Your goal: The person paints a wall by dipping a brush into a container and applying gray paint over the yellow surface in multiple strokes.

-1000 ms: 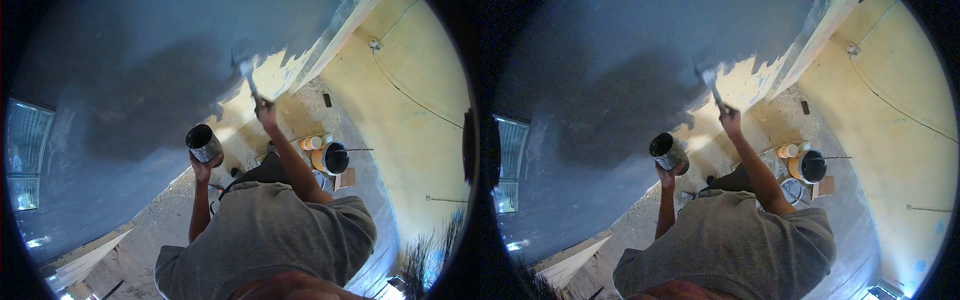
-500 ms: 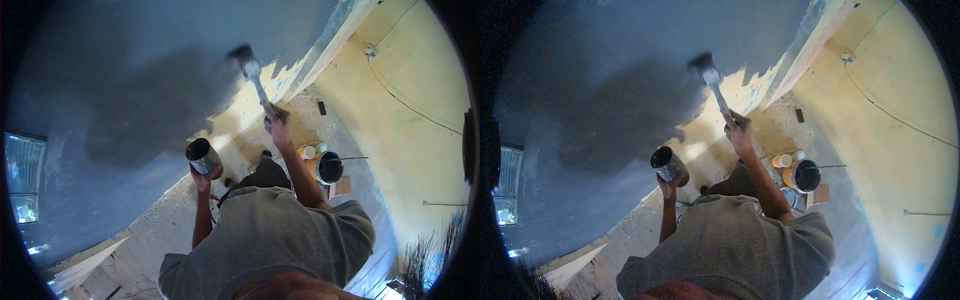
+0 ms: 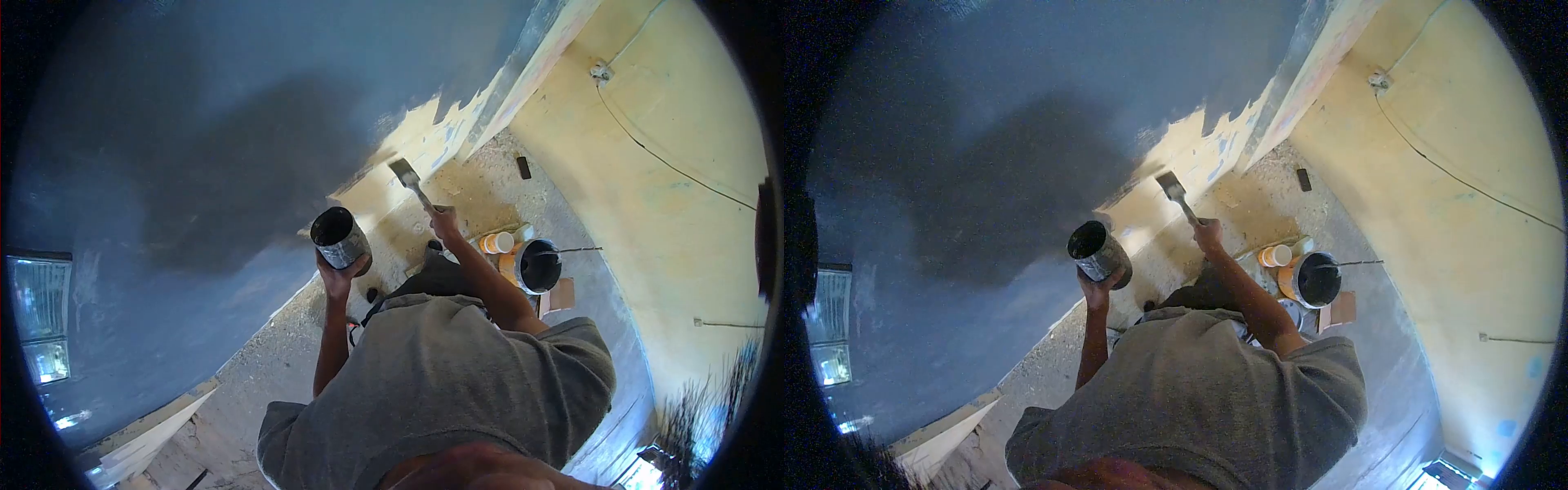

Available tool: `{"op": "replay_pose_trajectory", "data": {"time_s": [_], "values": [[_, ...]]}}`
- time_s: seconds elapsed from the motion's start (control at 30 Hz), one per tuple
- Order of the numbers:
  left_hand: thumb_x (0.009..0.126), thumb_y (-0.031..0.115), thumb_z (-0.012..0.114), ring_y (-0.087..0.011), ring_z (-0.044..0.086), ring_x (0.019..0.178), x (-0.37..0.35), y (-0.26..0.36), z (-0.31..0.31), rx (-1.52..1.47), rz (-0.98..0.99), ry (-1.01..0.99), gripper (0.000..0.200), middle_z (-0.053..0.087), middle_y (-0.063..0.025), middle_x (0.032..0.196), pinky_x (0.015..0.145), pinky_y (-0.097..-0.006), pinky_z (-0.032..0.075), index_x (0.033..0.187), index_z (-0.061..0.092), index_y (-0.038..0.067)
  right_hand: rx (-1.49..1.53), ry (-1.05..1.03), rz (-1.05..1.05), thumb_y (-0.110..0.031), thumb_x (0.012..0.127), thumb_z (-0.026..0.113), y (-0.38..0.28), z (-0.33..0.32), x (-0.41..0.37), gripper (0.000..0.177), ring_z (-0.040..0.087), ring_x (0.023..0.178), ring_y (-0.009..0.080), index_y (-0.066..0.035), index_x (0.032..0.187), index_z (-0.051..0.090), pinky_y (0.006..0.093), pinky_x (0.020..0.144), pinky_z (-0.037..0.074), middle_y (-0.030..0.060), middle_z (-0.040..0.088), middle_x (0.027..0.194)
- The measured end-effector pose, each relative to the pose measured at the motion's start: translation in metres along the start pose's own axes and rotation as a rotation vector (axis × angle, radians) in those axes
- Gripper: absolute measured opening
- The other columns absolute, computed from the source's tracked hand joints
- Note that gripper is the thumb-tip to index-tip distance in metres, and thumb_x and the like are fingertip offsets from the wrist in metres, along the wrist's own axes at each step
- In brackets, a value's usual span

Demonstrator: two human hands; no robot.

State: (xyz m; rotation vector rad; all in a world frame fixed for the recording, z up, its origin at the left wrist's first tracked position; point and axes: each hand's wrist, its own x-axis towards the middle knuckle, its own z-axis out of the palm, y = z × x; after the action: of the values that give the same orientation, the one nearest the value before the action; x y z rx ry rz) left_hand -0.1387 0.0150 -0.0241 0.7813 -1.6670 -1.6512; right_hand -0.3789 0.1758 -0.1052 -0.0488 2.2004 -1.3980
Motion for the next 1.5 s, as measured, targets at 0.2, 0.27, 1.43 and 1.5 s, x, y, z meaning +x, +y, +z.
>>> {"op": "replay_pose_trajectory", "data": {"time_s": [0.2,0.27,1.43,1.5], "values": [[0.053,0.014,0.088,-0.0249,0.054,0.107,-0.008,0.017,-0.003,-0.025,-0.096,-0.005,0.084,0.055,-0.0102,0.114,0.089,-0.0387,0.047,0.123,0.044,0.004,-0.049,-0.035,-0.326,-0.029,0.088,0.062,-0.083,-0.012,-0.005,0.023,0.042,0.039,0.0091,-0.009,0.083,0.07,0.0283,0.038,0.035,0.0008,0.051,0.048],[0.052,0.015,0.088,-0.0256,0.054,0.106,-0.009,0.019,-0.008,-0.01,-0.103,-0.025,0.084,0.056,-0.009,0.115,0.089,-0.0393,0.047,0.123,0.044,0.004,-0.29,0.062,-0.802,-0.02,0.088,0.061,-0.09,-0.018,0.007,0.013,0.042,0.039,0.0075,-0.015,0.095,0.07,0.0264,0.038,0.036,-0.0002,0.058,0.055],[0.053,0.012,0.085,-0.0244,0.055,0.1,-0.014,-0.008,-0.072,-0.108,-0.034,0.135,0.079,0.056,-0.0084,0.111,0.091,-0.0392,0.043,0.122,0.047,0.001,-0.247,0.309,-0.794,-0.019,0.086,0.061,-0.112,0.029,-0.095,0.015,0.06,0.057,0.0398,-0.005,0.086,0.064,0.044,0.05,0.047,0.022,0.059,0.065],[0.056,0.008,0.084,-0.0247,0.053,0.104,-0.008,-0.012,-0.069,-0.145,-0.088,0.113,0.079,0.055,-0.0078,0.115,0.093,-0.0399,0.042,0.124,0.045,0.003,-0.237,0.264,-0.84,-0.016,0.085,0.064,-0.102,0.03,-0.118,0.013,0.06,0.057,0.0388,-0.004,0.089,0.066,0.0408,0.048,0.046,0.0218,0.059,0.067]]}}
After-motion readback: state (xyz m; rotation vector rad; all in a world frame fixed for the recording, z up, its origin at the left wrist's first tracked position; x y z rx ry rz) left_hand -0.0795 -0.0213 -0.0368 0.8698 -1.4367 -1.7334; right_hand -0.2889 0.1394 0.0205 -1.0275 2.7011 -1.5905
